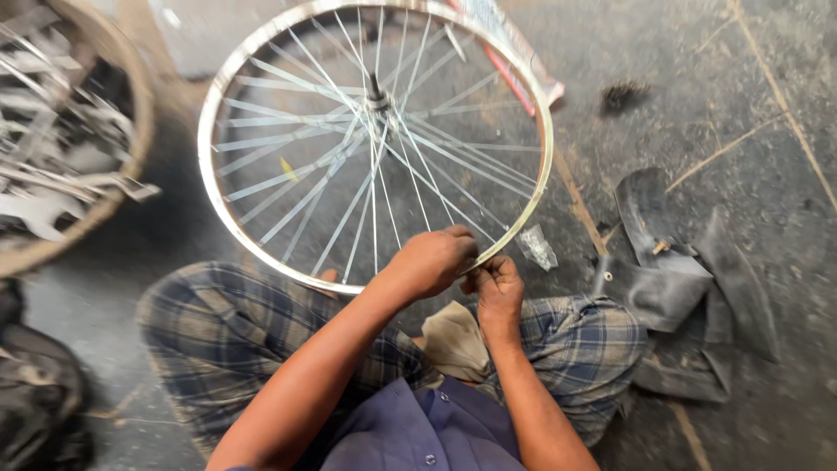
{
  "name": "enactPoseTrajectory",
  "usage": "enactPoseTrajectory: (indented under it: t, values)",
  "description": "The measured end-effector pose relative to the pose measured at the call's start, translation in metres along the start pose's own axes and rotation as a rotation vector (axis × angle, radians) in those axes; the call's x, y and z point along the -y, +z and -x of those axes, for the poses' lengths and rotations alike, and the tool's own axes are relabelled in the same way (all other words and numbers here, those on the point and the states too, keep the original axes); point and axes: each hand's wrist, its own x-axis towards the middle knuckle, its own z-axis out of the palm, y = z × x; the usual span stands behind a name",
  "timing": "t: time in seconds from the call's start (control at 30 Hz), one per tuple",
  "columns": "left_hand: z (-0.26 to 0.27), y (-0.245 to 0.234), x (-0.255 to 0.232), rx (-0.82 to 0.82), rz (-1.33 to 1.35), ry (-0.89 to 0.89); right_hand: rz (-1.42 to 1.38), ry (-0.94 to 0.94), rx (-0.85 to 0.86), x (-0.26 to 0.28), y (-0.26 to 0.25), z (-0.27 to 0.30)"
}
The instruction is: The person is sitting on the floor and repairing a bicycle wheel. They are using their hands to adjust the spokes and tighten the rim tape. The person is also using a tool to tighten the spokes.
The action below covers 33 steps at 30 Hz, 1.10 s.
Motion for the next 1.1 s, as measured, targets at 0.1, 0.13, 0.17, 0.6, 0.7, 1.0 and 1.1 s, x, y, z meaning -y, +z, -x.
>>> enactPoseTrajectory:
  t: [0.1, 0.13, 0.17, 0.6, 0.7, 1.0, 1.1]
  values:
    - [-0.021, 0.003, 0.013, 0.124, -0.008, -0.015, -0.005, 0.014, 0.005, -0.003, 0.0, -0.005]
    - [-0.031, 0.008, 0.02, 0.227, -0.062, -0.041, 0.005, 0.006, 0.014, -0.006, -0.004, -0.003]
    - [-0.038, 0.015, 0.027, 0.329, -0.117, -0.069, 0.014, -0.001, 0.023, -0.009, -0.008, -0.001]
    - [-0.063, 0.013, 0.045, 0.46, -0.025, 0.013, 0.218, -0.007, -0.041, 0.007, -0.003, -0.008]
    - [-0.059, 0.011, 0.037, 0.498, 0.021, -0.077, 0.331, 0.043, -0.1, 0.013, 0.0, -0.001]
    - [-0.048, 0.008, 0.029, 0.311, 0.351, -0.109, 0.283, 0.041, -0.116, 0.012, 0.001, -0.003]
    - [-0.048, 0.011, 0.028, 0.305, 0.385, -0.13, 0.18, 0.056, -0.088, 0.004, -0.002, -0.006]
